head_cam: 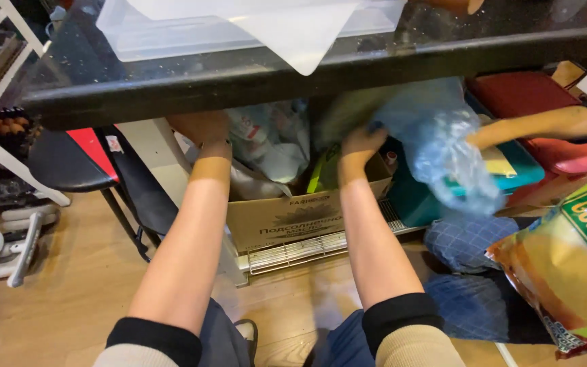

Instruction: The person sits on the floor and rummages through a cardboard box under a counter, pulling out a package of food. They stand up, place the package on the counter, and then move a metal bowl and a plastic container of cookies to a digital scale.

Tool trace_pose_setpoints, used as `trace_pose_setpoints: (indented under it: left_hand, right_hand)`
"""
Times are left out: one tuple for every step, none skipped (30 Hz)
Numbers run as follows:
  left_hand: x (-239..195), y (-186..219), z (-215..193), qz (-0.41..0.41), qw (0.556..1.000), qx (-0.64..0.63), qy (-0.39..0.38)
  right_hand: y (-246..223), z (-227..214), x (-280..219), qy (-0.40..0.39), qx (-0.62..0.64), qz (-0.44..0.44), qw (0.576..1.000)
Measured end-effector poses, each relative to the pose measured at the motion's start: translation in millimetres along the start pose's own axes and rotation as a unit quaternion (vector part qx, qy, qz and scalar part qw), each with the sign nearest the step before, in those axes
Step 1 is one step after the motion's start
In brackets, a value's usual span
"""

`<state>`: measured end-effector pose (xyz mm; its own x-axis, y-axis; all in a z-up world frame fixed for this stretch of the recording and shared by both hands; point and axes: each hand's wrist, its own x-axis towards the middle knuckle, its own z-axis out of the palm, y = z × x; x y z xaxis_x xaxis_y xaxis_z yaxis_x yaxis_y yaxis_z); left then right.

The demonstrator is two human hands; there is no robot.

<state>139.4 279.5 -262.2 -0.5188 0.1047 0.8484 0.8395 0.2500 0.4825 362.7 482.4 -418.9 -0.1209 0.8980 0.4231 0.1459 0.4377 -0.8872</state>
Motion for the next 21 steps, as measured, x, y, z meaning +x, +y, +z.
trace_pose_setpoints:
  left_hand:
    - [-1,2,0,-0.001,1.000,0.000,-0.001]
    - [-1,5,1,0.002,1.000,0.012,-0.020]
    - [0,7,2,0.005,0.999,0.024,-0.038]
    - [-2,8,1,0.005,0.999,0.025,-0.040]
    - [-4,10,1,0.007,0.997,0.038,-0.059]
    - [-7,12,0,0.008,0.996,0.050,-0.078]
    - [-10,14,-1,0.007,0.995,0.051,-0.080]
    - [-12,15,-3,0.008,0.993,0.064,-0.099]
    - [-14,16,-6,0.009,0.990,0.076,-0.117]
    - [-20,17,-13,0.011,0.990,0.074,-0.116]
    - [-26,18,-20,0.014,0.987,0.084,-0.133]
    - [-34,21,-24,0.018,0.984,0.090,-0.151]
    - [-38,22,-26,0.019,0.985,0.084,-0.152]
    - [-42,22,-30,0.022,0.981,0.092,-0.171]
    - [-47,21,-33,0.026,0.976,0.099,-0.190]
    - [-55,25,-40,0.027,0.976,0.097,-0.191]
    - [-63,30,-48,-0.064,0.982,0.038,-0.172]
    - [-71,33,-57,-0.154,0.976,-0.019,-0.151]
    - [-88,30,-60,-0.153,0.976,-0.021,-0.153]
    - [-104,26,-63,-0.072,0.991,-0.047,-0.107]
    - [-120,22,-66,0.010,0.995,-0.074,-0.061]
  right_hand:
    - [7,7,-7,0.000,-0.001,0.001,1.000]
    - [13,14,-13,-0.024,-0.027,-0.011,0.999]
    - [19,22,-19,-0.048,-0.052,-0.022,0.997]
    - [24,33,-21,-0.049,-0.052,-0.020,0.997]
    - [28,43,-22,-0.073,-0.078,-0.031,0.994]
    - [34,53,-24,-0.099,-0.105,-0.042,0.989]
    - [7,53,-30,-0.100,-0.106,-0.041,0.989]
    - [-21,55,-37,-0.195,-0.168,0.033,0.966]
    - [-50,56,-43,-0.286,-0.228,0.106,0.925]
    - [-28,71,-48,-0.283,-0.228,0.105,0.925]
    - [-6,85,-51,-0.349,-0.291,0.076,0.888]
    - [19,94,-53,-0.408,-0.354,0.049,0.840]
    - [29,110,-56,-0.404,-0.357,0.051,0.841]
    - [41,128,-60,-0.416,-0.352,0.052,0.837]
    - [53,146,-64,-0.429,-0.346,0.053,0.833]
    - [10,121,-80,-0.427,-0.347,0.055,0.833]
    - [-37,102,-82,-0.439,-0.394,0.047,0.807]
    - [-87,87,-80,-0.450,-0.438,0.038,0.777]
    - [-129,82,-80,-0.449,-0.439,0.040,0.777]
    - [-173,79,-79,-0.467,-0.501,0.114,0.719]
    - [-216,75,-79,-0.480,-0.556,0.187,0.652]
